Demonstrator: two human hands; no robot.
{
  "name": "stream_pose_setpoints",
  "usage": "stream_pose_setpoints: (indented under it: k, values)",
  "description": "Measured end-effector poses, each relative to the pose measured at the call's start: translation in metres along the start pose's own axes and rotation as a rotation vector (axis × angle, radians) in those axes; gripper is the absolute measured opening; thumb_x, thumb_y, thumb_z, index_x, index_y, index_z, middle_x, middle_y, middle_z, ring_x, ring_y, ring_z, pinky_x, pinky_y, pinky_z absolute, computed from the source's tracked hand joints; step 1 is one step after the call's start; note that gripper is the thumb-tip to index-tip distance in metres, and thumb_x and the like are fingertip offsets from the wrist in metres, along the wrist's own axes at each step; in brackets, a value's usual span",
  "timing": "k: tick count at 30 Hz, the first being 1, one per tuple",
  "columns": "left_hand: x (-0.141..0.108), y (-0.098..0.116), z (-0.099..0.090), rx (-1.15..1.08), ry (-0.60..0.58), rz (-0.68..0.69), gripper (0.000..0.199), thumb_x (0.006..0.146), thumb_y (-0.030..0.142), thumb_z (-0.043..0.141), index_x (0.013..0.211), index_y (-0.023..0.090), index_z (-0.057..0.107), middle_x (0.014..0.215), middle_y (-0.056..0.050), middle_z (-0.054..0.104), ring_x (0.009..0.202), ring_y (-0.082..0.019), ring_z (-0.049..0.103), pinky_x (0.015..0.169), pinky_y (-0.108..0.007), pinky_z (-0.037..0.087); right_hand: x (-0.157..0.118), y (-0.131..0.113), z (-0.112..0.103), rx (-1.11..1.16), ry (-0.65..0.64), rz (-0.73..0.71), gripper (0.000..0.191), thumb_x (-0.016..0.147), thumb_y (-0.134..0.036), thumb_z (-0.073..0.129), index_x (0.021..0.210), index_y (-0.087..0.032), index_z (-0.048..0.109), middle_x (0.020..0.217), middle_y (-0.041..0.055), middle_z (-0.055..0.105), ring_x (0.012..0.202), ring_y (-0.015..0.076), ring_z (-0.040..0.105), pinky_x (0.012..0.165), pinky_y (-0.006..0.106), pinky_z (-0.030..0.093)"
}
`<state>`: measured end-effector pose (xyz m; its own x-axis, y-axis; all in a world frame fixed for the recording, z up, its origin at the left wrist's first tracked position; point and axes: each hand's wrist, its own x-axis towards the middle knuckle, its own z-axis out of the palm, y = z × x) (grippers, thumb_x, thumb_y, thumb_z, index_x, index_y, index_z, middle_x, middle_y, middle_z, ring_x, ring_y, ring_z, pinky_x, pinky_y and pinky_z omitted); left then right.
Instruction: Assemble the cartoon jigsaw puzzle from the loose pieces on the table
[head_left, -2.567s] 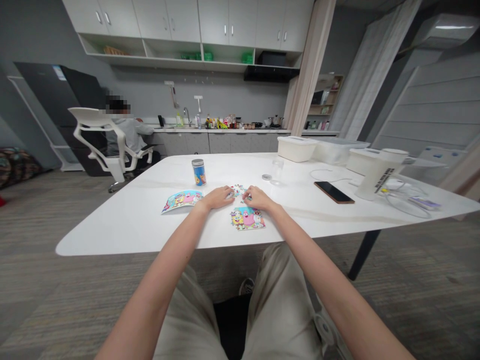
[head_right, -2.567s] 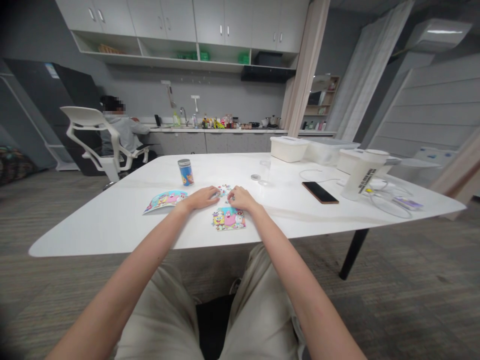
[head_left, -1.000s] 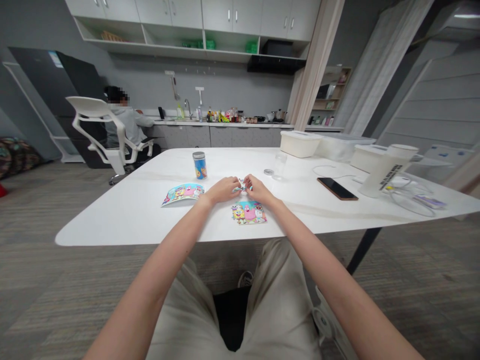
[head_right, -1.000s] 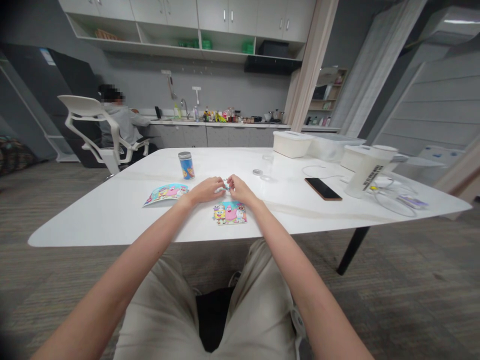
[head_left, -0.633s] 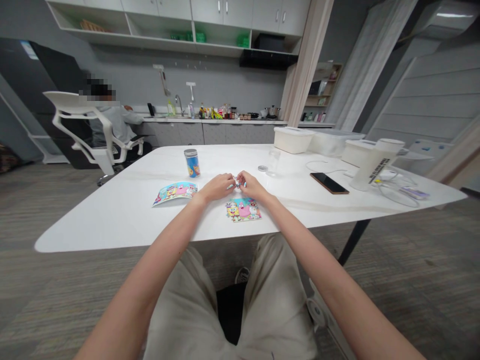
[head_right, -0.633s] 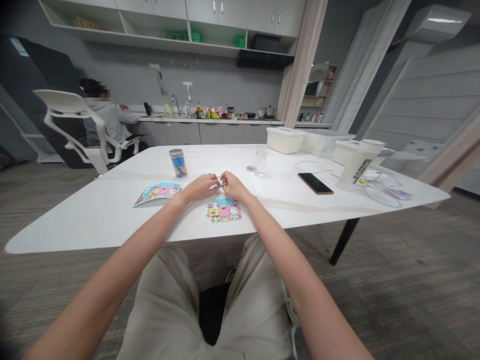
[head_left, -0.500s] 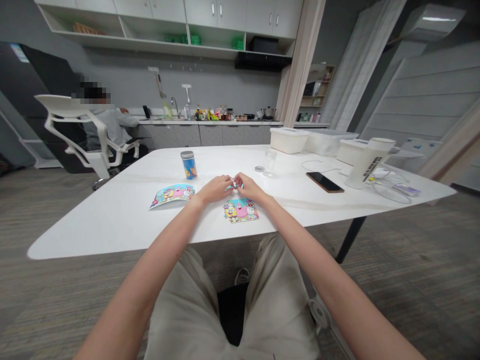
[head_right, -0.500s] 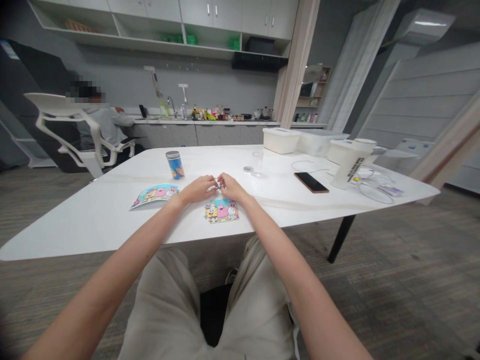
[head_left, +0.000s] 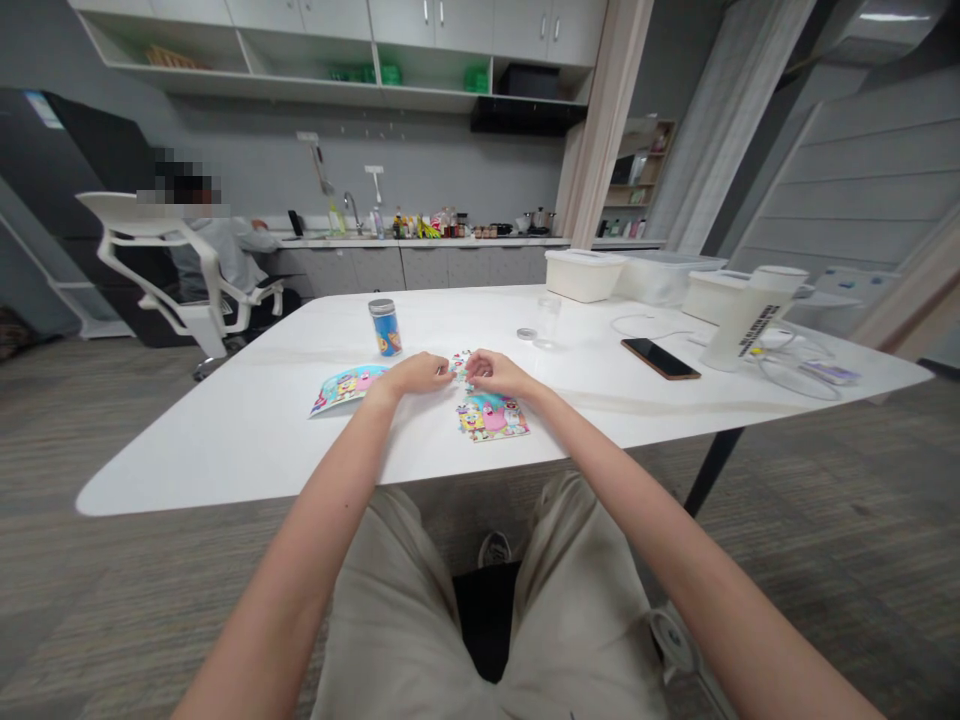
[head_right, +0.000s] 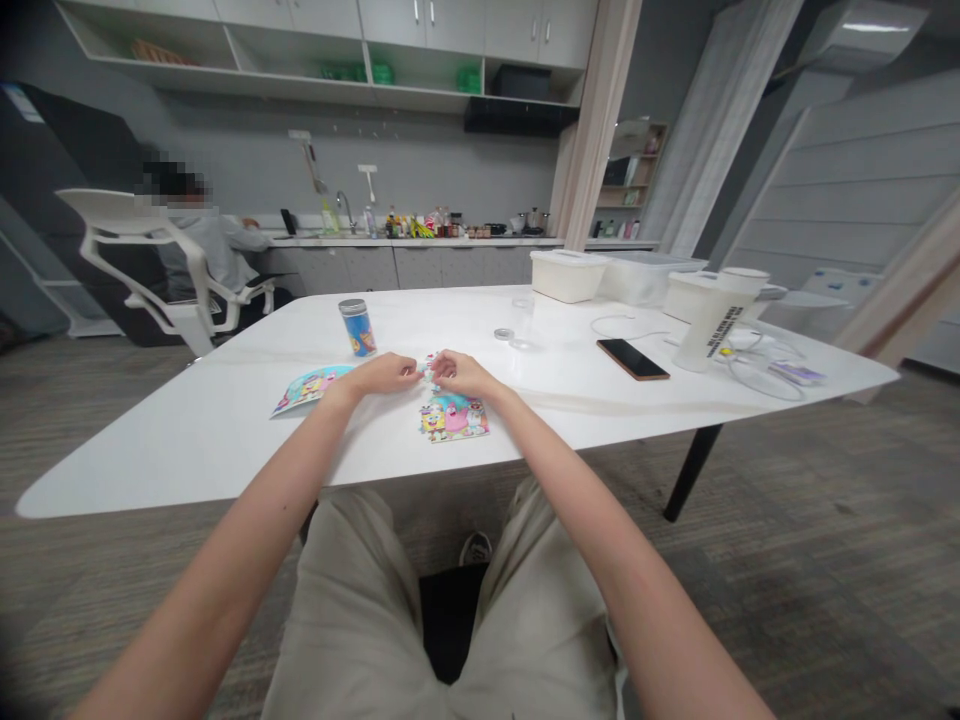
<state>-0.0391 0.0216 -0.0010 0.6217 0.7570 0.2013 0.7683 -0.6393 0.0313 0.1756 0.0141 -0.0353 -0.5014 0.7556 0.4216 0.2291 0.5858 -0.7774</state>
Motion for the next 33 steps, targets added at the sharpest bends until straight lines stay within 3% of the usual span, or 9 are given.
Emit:
stream_pose_setpoints:
  k: [4, 9, 18, 33]
  values:
    - [-0.006, 0.0, -0.008, -0.097, -0.067, -0.017, 0.046, 0.081, 0.051, 0.051, 0.048, 0.02, 0.045, 0.045, 0.003, 0.042, 0.05, -0.012, 0.038, 0.052, -0.027, 0.025, -0.001, -0.004, 0.003, 0.049, -0.06, 0.004, 0.023, 0.069, -0.01, 0.064, 0.09, -0.017, 0.057, 0.077, -0.0003, 0.069, 0.07, 0.0129, 0.066, 0.067, 0.027, 0.053]
    - [-0.011, 0.001, -0.015, -0.206, -0.166, -0.042, 0.055, 0.072, 0.061, 0.06, 0.045, 0.022, 0.033, 0.046, 0.006, 0.025, 0.049, -0.01, 0.023, 0.05, -0.028, 0.018, -0.002, -0.008, 0.007, 0.086, -0.11, -0.008, 0.022, 0.069, -0.011, 0.065, 0.089, -0.017, 0.057, 0.079, 0.0007, 0.071, 0.072, 0.0133, 0.067, 0.068, 0.027, 0.053]
    - [-0.006, 0.007, -0.01, -0.302, -0.291, -0.04, 0.059, 0.056, 0.066, 0.071, 0.045, 0.021, 0.035, 0.046, 0.007, 0.026, 0.048, -0.009, 0.023, 0.051, -0.028, 0.014, -0.001, -0.011, 0.01, 0.089, -0.159, -0.023, 0.021, 0.068, -0.011, 0.066, 0.087, -0.018, 0.058, 0.078, 0.0007, 0.072, 0.073, 0.0139, 0.067, 0.073, 0.029, 0.053]
    - [-0.006, 0.009, -0.01, -0.321, -0.329, -0.081, 0.059, 0.058, 0.064, 0.071, 0.046, 0.022, 0.031, 0.047, 0.007, 0.021, 0.05, -0.01, 0.02, 0.054, -0.03, 0.012, -0.001, -0.013, 0.012, -0.005, -0.186, -0.023, 0.015, 0.069, -0.01, 0.061, 0.082, -0.017, 0.059, 0.075, -0.0001, 0.069, 0.069, 0.0129, 0.065, 0.067, 0.026, 0.051]
